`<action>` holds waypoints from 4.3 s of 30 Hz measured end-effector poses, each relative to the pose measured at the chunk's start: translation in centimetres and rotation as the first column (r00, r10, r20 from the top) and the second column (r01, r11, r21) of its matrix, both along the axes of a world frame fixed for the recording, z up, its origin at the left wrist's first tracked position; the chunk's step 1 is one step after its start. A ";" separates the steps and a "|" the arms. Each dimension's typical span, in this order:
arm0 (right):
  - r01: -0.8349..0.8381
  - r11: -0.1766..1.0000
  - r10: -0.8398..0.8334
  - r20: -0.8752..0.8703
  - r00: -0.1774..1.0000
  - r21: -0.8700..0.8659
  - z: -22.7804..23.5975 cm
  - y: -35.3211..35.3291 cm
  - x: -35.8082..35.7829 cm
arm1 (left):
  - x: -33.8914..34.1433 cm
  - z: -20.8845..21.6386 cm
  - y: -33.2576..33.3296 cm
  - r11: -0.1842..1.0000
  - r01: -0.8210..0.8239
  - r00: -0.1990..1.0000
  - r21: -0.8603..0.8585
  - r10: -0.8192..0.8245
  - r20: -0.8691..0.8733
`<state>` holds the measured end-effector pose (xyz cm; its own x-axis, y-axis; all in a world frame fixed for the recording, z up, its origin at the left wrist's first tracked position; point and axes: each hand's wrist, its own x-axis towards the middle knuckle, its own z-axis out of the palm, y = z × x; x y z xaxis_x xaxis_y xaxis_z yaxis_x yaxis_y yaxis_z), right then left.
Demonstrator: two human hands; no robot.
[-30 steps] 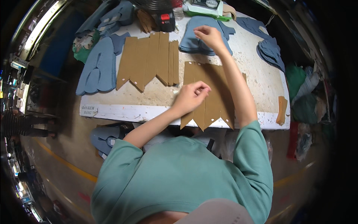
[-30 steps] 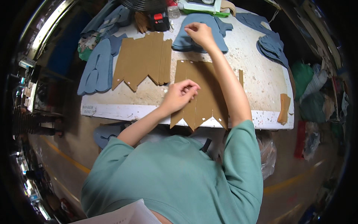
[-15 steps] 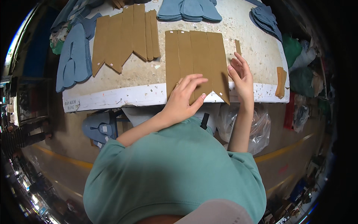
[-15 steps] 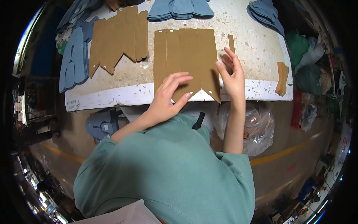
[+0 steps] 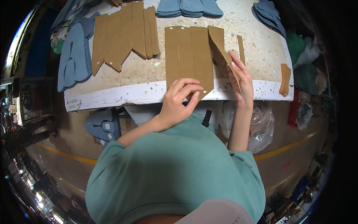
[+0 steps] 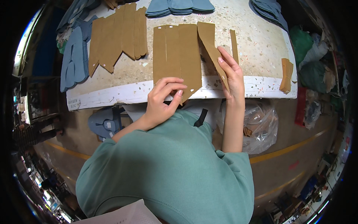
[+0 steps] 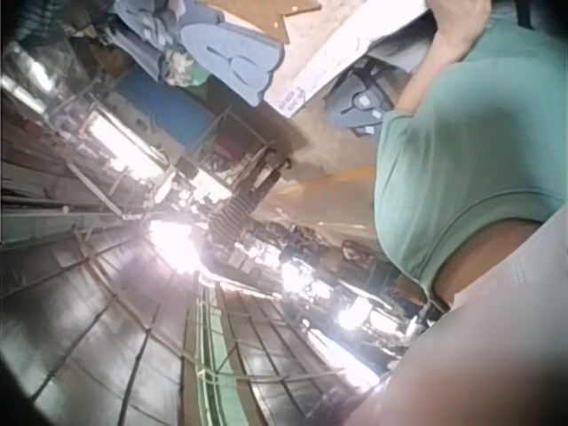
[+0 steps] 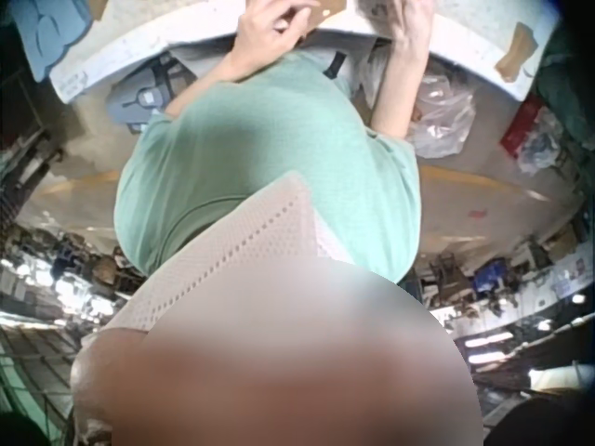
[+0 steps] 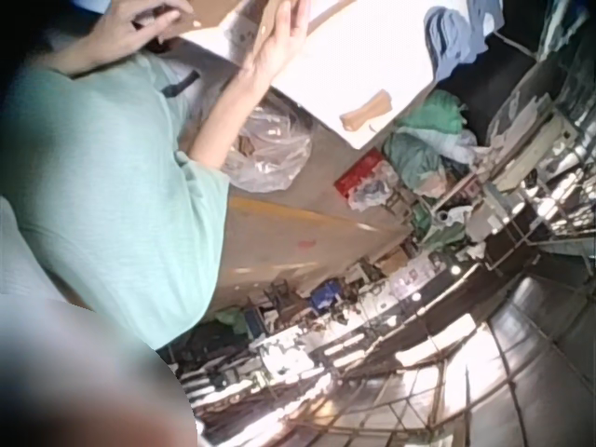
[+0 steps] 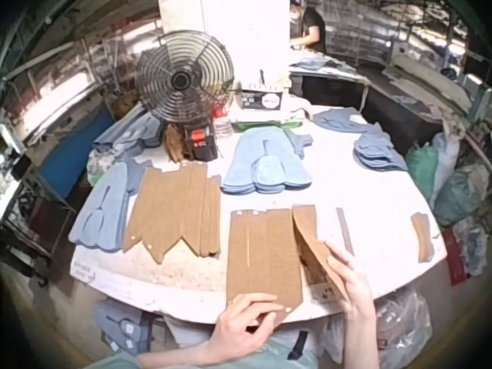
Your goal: The person sorts and stacks brown cardboard pieces on a white worktable. They repeatedly pick up pieces, align them, and place them into neat stacks while occasionally moving other pieces aside.
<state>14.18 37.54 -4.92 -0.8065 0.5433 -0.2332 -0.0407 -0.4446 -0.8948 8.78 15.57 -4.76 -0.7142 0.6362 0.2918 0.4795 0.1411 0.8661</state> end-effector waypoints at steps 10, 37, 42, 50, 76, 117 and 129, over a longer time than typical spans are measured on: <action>-0.197 0.787 0.122 0.166 0.979 0.584 -2.1 -3.7 -1.4 | -0.7 -0.6 0.0 0.993 -0.114 0.984 -0.031 0.108 -0.145; -0.206 0.406 0.048 0.204 0.978 0.890 1.1 -2.4 -2.9 | -1.2 -1.3 -0.9 0.995 -0.077 0.997 0.059 0.078 -0.016; -0.155 0.314 0.080 0.136 0.987 0.937 3.4 3.8 -0.2 | -1.1 -1.0 -0.8 0.994 -0.087 0.996 0.072 0.087 0.013; -0.126 0.674 -0.009 0.178 0.984 0.728 -0.4 11.6 4.9 | -1.0 -0.8 -0.7 0.996 -0.070 0.997 0.048 0.069 0.019; -0.218 0.930 0.216 0.040 0.975 0.295 -0.5 -6.7 -3.4 | -4.6 0.8 -5.2 0.975 -0.136 0.636 0.178 -0.052 0.770; -0.180 0.780 0.150 0.099 0.984 0.600 -1.6 -9.6 -5.3 | -3.6 -0.2 -4.1 0.969 -0.109 0.753 0.221 -0.065 0.655; -0.296 0.499 0.048 0.315 0.948 0.815 0.4 -9.9 -7.1 | -4.3 0.2 -4.7 0.978 -0.070 0.722 0.195 -0.085 0.687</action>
